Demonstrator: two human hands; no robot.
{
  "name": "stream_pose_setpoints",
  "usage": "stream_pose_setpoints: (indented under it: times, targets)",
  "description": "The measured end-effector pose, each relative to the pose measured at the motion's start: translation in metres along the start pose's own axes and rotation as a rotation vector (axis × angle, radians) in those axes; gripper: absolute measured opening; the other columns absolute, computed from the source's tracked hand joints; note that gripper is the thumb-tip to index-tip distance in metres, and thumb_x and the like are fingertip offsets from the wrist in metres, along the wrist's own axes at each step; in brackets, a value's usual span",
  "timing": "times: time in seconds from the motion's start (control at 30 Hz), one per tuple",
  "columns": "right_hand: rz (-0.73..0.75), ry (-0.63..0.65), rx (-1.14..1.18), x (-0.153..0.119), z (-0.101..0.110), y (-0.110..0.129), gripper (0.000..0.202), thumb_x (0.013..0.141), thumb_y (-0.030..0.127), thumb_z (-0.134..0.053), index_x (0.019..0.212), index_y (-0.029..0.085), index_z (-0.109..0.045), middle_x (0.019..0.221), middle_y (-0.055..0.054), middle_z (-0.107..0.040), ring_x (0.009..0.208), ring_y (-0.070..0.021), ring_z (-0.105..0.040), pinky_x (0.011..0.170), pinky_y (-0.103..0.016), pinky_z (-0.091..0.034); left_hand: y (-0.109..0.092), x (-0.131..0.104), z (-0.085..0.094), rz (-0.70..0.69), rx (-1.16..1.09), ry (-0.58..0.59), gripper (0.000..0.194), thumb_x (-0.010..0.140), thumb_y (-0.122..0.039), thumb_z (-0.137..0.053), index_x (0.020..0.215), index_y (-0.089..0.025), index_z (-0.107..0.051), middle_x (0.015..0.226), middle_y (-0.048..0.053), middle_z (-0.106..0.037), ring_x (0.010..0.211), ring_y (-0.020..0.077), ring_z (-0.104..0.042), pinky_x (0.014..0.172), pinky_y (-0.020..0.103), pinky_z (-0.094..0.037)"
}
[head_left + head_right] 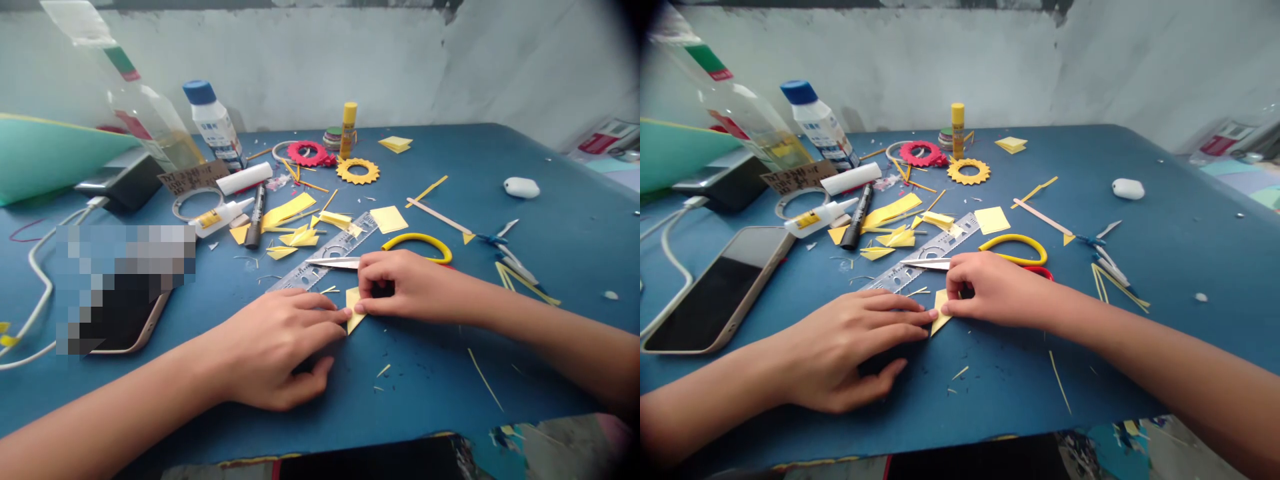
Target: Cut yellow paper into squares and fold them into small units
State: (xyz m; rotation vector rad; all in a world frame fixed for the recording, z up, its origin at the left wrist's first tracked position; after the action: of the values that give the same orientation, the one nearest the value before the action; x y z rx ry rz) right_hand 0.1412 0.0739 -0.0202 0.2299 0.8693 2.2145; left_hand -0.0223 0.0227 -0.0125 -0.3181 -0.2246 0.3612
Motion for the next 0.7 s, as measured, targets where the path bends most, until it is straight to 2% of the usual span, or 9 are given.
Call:
stream_pose_setpoints:
  times: [0.1,0.33,0.5,0.7]
  targets:
    - [-0.001,0.002,-0.002,-0.0005,-0.0001,-0.0003,0.018,0.081,0.029,-0.066,0.069,0.016,-0.061,0.078,0.0,-0.057,0.064,-0.0097,-0.052,0.057,-0.022,-0.038,0.0031,0.0,-0.0012,0.039,-0.023,0.001,0.031,0.087,-0.019,-0.047,0.115,-0.012,-0.058,0.114,0.008,-0.066,0.103,0.0203,-0.059,0.087,0.034,-0.049]
    - [0.007,-0.003,0.008,-0.0004,-0.0002,0.0006,0.015,0.081,0.025,-0.065,0.069,0.016,-0.061,0.079,0.0,-0.058,0.066,-0.0097,-0.053,0.059,-0.022,-0.039,-0.0006,-0.0014,-0.0063,-0.059,0.108,-0.006,0.037,0.087,-0.017,-0.046,0.122,-0.009,-0.055,0.119,0.01,-0.064,0.105,0.0236,-0.058,0.085,0.037,-0.05]
    - [-0.001,-0.004,0.0,-0.0002,-0.0001,0.0008,0.017,0.081,0.026,-0.065,0.068,0.016,-0.059,0.077,0.001,-0.057,0.065,-0.0093,-0.051,0.058,-0.022,-0.038,-0.0039,-0.0016,-0.0075,-0.126,0.225,-0.04,0.034,0.085,-0.017,-0.047,0.115,-0.007,-0.06,0.115,0.01,-0.066,0.098,0.0248,-0.062,0.077,0.037,-0.052]
    - [-0.009,0.0,0.001,-0.0004,-0.0004,0.0008,0.018,0.081,0.027,-0.065,0.067,0.016,-0.059,0.077,0.001,-0.057,0.065,-0.0093,-0.051,0.058,-0.022,-0.038,-0.0019,-0.0007,-0.005,-0.071,0.064,-0.03,0.034,0.083,-0.019,-0.048,0.113,-0.008,-0.06,0.116,0.01,-0.066,0.1,0.0242,-0.061,0.082,0.037,-0.052]
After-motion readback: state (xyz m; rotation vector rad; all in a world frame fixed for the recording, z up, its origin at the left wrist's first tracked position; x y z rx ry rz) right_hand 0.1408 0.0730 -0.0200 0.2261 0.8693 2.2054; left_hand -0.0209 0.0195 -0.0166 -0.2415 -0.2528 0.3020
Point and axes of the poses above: each hand's wrist, its own x-axis towards the middle knuckle, its own z-axis out of the back of the hand, y = z × x, the point moved 4 cm from there along x, towards the middle knuckle
